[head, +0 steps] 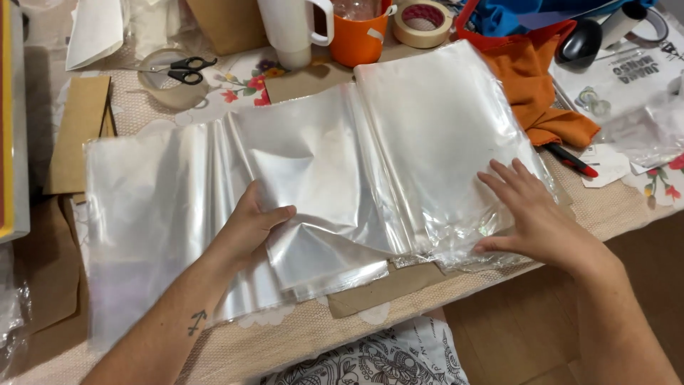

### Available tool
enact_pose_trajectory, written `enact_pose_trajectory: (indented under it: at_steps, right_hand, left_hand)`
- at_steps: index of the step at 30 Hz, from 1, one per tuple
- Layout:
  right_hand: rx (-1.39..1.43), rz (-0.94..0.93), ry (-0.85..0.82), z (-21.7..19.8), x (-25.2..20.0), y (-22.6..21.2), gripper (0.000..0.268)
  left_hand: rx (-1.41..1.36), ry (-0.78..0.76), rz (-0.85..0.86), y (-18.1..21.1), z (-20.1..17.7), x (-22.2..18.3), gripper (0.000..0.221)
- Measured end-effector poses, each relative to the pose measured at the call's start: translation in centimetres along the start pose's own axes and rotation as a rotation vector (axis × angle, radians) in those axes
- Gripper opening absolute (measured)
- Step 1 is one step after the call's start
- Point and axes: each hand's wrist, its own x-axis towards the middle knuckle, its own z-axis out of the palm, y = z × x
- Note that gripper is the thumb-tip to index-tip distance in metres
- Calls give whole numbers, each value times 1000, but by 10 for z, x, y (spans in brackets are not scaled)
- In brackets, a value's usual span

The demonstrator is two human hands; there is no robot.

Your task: Counting and separating individual plastic bags from a stack on a work surface.

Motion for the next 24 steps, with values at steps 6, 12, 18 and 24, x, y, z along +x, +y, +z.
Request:
enact_pose_trajectory:
  at_steps: [6, 12, 18, 24]
  right_hand:
    - [-48, -65, 82, -12, 2, 0, 68]
    - [199, 114, 396, -25, -4, -8, 61]
    - [962, 442, 607, -14, -14, -75, 82]
    - [1003, 366, 741, 25, -5, -79, 81]
  left_hand:
    - [213, -17, 186, -6, -2, 4, 70]
    - [156, -73, 274, -5, -11, 5, 105]
    - [236, -144, 223, -4, -17, 11, 45]
    - [267, -130, 184, 1, -13, 7, 40]
